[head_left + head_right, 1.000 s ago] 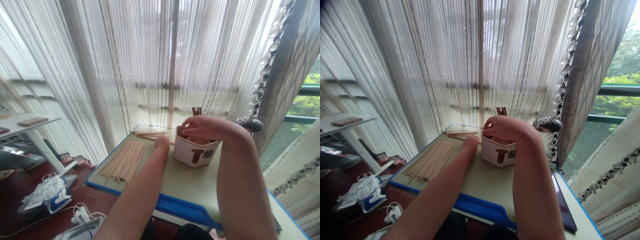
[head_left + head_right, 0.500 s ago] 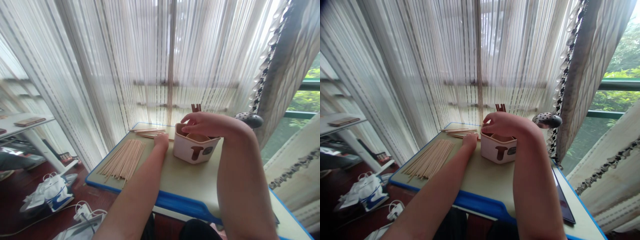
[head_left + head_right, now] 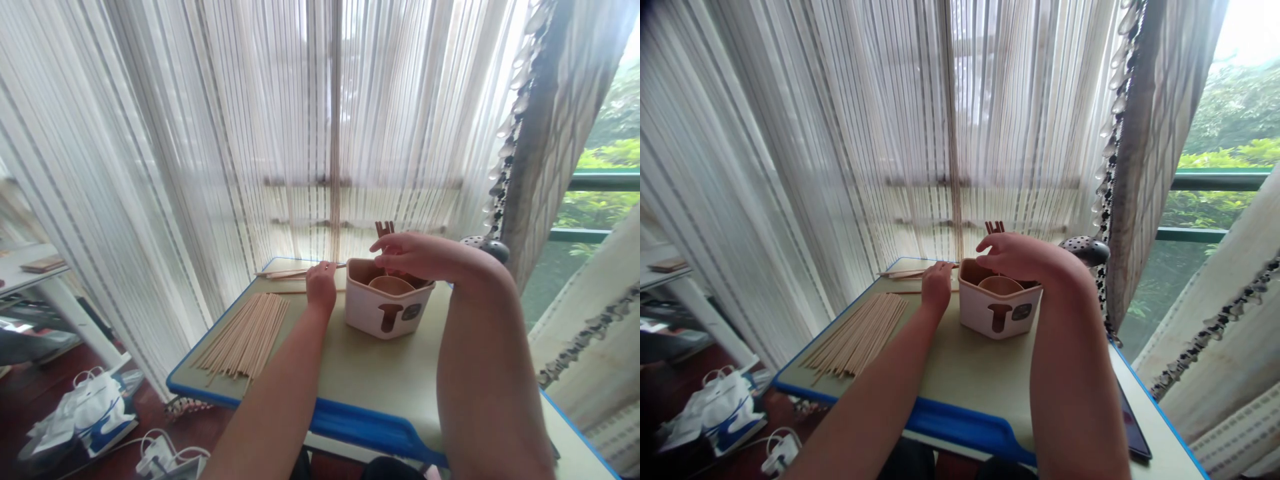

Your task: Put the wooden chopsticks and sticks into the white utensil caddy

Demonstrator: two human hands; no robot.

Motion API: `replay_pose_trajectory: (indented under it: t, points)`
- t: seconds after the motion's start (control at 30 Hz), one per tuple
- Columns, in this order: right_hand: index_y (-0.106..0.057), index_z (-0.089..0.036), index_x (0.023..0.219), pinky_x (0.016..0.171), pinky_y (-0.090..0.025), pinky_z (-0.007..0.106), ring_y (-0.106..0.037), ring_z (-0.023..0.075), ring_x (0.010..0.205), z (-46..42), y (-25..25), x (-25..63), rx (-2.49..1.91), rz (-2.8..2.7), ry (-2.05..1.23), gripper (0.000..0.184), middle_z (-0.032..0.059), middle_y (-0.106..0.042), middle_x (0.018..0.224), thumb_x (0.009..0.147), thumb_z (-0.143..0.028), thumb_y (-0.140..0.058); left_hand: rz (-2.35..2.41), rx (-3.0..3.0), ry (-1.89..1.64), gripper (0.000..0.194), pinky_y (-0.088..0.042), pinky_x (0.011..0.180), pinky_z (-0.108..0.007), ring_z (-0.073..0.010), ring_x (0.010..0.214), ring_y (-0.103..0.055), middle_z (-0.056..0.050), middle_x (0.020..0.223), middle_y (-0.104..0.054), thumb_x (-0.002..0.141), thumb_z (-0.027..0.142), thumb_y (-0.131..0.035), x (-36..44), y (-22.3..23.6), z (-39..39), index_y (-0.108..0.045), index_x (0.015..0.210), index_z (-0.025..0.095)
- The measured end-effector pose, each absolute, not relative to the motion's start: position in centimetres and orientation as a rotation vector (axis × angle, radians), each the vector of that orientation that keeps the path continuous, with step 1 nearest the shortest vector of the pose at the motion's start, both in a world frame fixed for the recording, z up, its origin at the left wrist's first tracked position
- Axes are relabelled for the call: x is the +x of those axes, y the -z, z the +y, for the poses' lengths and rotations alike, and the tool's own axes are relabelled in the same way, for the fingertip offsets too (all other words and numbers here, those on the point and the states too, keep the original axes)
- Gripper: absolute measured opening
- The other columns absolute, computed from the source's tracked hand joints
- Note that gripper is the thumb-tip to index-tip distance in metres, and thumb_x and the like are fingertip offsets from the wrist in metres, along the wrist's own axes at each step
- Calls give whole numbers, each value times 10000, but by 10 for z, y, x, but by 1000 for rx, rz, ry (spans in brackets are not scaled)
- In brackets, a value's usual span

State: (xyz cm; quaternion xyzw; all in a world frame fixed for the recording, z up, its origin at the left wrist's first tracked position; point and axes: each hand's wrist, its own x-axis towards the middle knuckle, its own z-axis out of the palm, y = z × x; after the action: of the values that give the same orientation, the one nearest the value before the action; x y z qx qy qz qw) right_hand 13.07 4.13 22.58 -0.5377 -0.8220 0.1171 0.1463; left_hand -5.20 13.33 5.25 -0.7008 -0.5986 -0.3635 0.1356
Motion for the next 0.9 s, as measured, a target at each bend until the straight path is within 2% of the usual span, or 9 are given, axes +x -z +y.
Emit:
replay_pose_trajectory:
  t: [0.2, 0.33, 0.63, 0.77, 0.9]
  points:
    - [-581, -229, 1116, 601, -460, 238, -606, 139, 691, 51, -223, 135, -1518, -2355, -318, 376, 44, -671, 910, 810, -430, -499, -1462, -1841, 1551, 280, -419, 841, -341, -191, 947, -522, -86, 1021, -559, 895, 177, -352, -53, -57, 134, -586, 1048, 185]
    - [-591, -218, 1093, 612, -452, 232, -607, 142, 712, 56, -220, 128, -1459, -2387, -312, 341, 47, -674, 902, 799, -380, -535, -1326, -1754, 1736, 261, -438, 815, -327, -176, 930, -529, -84, 987, -566, 900, 193, -364, -53, -60, 133, -586, 1039, 181]
    - [-644, -217, 957, 618, -422, 227, -599, 133, 708, 70, -206, 94, -1255, -2340, -48, 243, 19, -676, 846, 727, -295, -636, -1172, -1761, 1727, 254, -437, 825, -302, -155, 947, -539, -74, 997, -586, 897, 222, -408, -50, -71, 122, -582, 1081, 204]
    - [-677, -219, 848, 628, -411, 230, -593, 128, 687, 80, -202, 90, -1159, -2308, 85, 132, 11, -675, 775, 750, -270, -606, -1166, -1749, 1742, 255, -443, 807, -280, -142, 921, -550, -64, 975, -597, 894, 238, -423, -48, -74, 119, -579, 1094, 207]
    - [-681, -216, 812, 644, -411, 234, -590, 125, 672, 79, -203, 89, -1054, -2262, 158, 137, 4, -668, 727, 772, -293, -575, -1128, -1746, 1770, 272, -445, 807, -270, -142, 936, -552, -70, 982, -602, 894, 247, -424, -47, -76, 118, -558, 1126, 197]
